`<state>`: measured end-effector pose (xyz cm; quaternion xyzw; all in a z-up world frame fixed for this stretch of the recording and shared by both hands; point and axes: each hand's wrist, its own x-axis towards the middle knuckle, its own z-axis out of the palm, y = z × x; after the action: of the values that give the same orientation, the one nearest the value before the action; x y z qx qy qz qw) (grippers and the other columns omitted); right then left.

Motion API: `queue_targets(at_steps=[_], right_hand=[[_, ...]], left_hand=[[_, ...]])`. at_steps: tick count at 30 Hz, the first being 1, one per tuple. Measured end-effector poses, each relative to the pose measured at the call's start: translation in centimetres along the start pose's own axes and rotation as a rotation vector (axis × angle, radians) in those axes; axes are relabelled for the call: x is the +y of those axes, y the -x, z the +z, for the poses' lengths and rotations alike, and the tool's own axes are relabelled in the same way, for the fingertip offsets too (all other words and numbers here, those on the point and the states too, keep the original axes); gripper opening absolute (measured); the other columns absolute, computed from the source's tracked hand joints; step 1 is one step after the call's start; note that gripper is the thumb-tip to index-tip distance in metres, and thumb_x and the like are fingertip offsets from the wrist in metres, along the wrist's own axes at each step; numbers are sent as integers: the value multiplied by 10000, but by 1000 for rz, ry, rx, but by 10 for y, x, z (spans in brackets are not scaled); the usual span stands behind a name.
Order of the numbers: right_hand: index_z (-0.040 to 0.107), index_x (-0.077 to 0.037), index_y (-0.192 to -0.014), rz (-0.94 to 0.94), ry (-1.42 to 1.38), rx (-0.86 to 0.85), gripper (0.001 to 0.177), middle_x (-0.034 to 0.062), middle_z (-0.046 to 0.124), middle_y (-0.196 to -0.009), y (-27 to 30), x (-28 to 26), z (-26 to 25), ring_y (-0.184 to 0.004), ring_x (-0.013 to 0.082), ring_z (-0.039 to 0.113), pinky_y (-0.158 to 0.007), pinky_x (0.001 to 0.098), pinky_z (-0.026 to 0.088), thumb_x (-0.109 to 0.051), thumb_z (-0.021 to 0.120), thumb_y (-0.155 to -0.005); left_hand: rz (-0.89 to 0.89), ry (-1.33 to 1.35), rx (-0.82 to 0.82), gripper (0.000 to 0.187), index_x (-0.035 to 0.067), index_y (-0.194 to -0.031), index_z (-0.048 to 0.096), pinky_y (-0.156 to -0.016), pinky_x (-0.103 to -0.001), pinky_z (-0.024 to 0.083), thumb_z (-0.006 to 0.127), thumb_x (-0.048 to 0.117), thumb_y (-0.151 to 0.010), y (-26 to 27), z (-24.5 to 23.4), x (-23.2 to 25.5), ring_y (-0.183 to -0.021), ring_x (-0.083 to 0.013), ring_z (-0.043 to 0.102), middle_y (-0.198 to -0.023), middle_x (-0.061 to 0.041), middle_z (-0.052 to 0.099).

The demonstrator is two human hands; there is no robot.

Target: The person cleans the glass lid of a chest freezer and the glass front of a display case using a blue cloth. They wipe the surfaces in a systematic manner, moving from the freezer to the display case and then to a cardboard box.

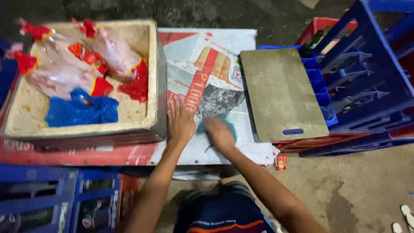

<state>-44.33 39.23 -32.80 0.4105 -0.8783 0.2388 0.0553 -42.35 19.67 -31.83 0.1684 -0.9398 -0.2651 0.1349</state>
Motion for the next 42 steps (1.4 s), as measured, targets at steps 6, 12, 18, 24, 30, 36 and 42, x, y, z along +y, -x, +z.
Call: queue_targets(at_steps=[6, 12, 18, 24, 30, 36, 42], right_hand=[[634, -100, -1309, -573, -170, -299, 474, 114, 605, -1450, -7, 27, -29, -1368, 342, 526, -1153, 479, 383, -93, 635, -834], [683, -156, -1310, 81, -65, -154, 456, 80, 631, -1382, -110, 122, -20, -1302, 301, 587, -1079, 389, 461, -18, 595, -884], [662, -93, -1320, -267, -2, -116, 500, 97, 629, -1387, -109, 79, 22, -1325, 300, 538, -1114, 467, 459, -50, 585, -828], [669, -97, -1290, -586, -182, -244, 421, 126, 650, -1370, -136, 102, 20, -1256, 325, 618, -1023, 414, 506, -43, 601, -878], [696, -187, -998, -32, -230, 84, 279, 54, 706, -1146, -217, 167, -17, -1130, 306, 667, -980, 437, 528, 44, 617, -864], [656, -59, -1181, -206, -234, 37, 318, 160, 648, -1289, -168, 97, 23, -1280, 364, 586, -1125, 485, 451, -42, 576, -873], [619, -88, -1363, -430, 1, -170, 511, 175, 550, -1478, -123, 106, 28, -1410, 399, 465, -1146, 543, 379, -83, 561, -855]], left_hand=[[-116, 22, -18, 645, -28, -1592, 272, -1239, -558, 181, 379, 353, -1082, -16, 5, 1, -1574, -397, 154, -1692, -215, 210], [-182, 32, 13, 671, -34, -1597, 259, -1227, -556, 196, 385, 370, -1076, -33, 10, 2, -1558, -424, 150, -1685, -242, 195], [-209, -15, 36, 662, -39, -1594, 280, -1246, -542, 210, 414, 335, -1064, -51, 22, 2, -1575, -420, 174, -1687, -252, 213], [-229, -25, 35, 652, -32, -1574, 312, -1234, -544, 206, 437, 345, -1057, -73, 33, 4, -1556, -408, 198, -1668, -241, 250], [-214, -48, 63, 632, -36, -1578, 316, -1227, -550, 217, 422, 333, -1076, -75, 38, 6, -1548, -409, 240, -1657, -231, 293], [-203, -94, 51, 631, -23, -1575, 324, -1246, -539, 213, 421, 349, -1075, -69, 36, 19, -1546, -397, 257, -1658, -214, 305], [-143, -23, -33, 658, -45, -1575, 295, -1249, -535, 159, 438, 354, -1072, -64, 23, 21, -1554, -413, 195, -1669, -245, 234]])
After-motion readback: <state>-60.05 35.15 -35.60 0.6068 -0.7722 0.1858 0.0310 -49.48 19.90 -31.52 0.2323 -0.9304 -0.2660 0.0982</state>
